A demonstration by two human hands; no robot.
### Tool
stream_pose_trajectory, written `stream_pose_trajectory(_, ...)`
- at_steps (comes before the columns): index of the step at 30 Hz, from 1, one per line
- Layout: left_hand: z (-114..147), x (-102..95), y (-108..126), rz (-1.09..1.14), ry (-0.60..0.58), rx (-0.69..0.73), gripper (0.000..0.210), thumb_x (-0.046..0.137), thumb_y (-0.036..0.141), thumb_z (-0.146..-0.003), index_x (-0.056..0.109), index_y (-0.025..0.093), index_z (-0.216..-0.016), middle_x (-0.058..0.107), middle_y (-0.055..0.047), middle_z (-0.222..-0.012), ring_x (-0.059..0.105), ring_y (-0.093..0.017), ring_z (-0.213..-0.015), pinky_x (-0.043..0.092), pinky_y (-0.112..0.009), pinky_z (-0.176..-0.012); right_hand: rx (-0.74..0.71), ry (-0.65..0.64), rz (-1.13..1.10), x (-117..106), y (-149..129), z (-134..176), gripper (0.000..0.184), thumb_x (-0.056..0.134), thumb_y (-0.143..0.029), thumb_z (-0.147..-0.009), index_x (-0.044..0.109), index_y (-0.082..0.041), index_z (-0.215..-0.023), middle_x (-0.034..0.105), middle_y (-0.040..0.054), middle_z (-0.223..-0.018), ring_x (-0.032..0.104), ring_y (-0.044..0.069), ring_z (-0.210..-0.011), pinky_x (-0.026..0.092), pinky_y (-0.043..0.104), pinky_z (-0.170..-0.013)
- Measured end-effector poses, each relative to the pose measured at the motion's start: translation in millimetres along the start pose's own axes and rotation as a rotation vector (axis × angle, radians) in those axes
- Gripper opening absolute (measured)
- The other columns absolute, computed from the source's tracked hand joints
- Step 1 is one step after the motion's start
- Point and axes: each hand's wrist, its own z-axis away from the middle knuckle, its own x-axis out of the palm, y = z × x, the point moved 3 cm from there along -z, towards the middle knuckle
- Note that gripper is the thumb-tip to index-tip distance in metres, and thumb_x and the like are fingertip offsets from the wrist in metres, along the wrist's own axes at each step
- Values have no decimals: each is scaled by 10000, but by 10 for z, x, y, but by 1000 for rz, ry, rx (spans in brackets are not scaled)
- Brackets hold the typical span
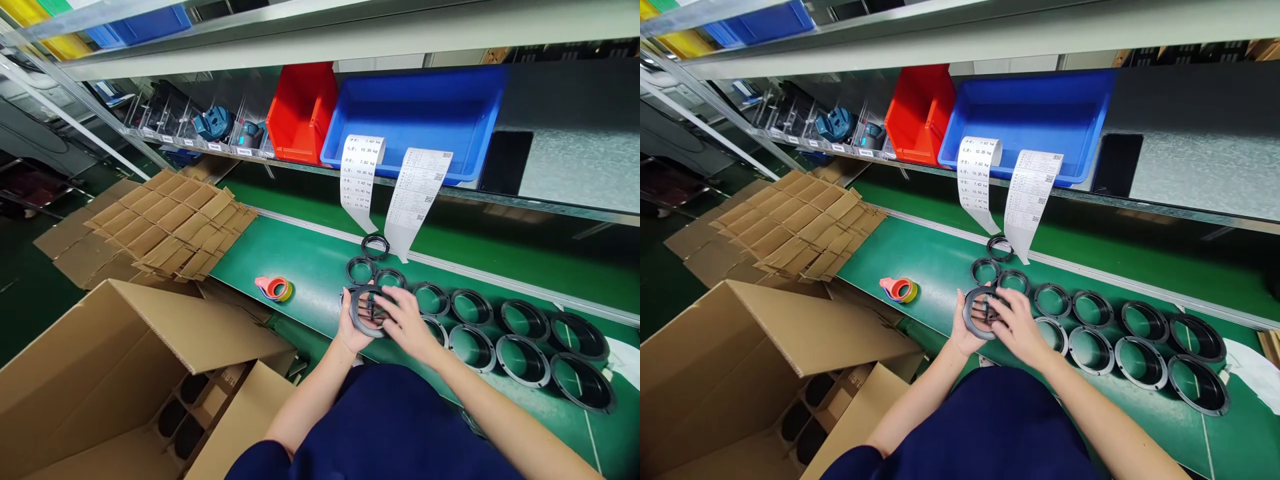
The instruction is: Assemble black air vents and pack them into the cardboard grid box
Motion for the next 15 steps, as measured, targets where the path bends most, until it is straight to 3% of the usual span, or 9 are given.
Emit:
stream_pose_trajectory(3, 25, -254, -89, 65, 110, -57, 591, 479, 667, -903, 686, 156, -1114, 747, -96, -1047, 685, -225, -983, 475, -390, -1025, -159, -189, 189, 250, 34, 170, 583, 513, -524, -962, 478, -230, -1465, 409, 114, -1536, 254, 321, -1458, 288, 596, -1188)
stream_pose_trajectory(6, 80, -484, -203, 44, 167, -173, 638, 481, 702, -877, 696, 135, -1077, 753, -121, -1003, 682, -284, -1017, 466, -454, -1032, -79, -316, 172, 465, 132, 252, 667, 578, -537, -918, 435, -224, -1490, 263, 140, -1610, 180, 343, -1492, 300, 595, -1176)
stream_pose_trajectory(9, 71, -572, -201, -45, 195, -174, 652, 503, 708, -858, 692, 128, -1089, 748, -137, -1017, 643, -328, -1131, 428, -487, -1073, 75, -426, 48, 638, 206, 161, 920, 660, -563, -829, 240, -225, -1575, 110, 160, -1644, 102, 349, -1511, 272, 573, -1190)
stream_pose_trajectory(11, 11, -565, -111, -128, 215, -153, 661, 508, 719, -850, 686, 129, -1090, 742, -143, -1039, 623, -332, -1169, 409, -487, -1093, 141, -444, -20, 712, 238, -4, 1043, 720, -535, -759, 165, -240, -1591, 154, 161, -1620, 133, 340, -1498, 270, 550, -1192)
stream_pose_trajectory(15, -226, -551, 261, -372, 282, -54, 815, 408, 809, -826, 600, 147, -1263, 675, -167, -1229, 583, -348, -1220, 385, -530, -1109, 147, -426, -50, 796, 397, -545, 1124, 791, -473, -649, 186, -304, -1581, 295, 128, -1501, 276, 321, -1406, 321, 504, -1160)
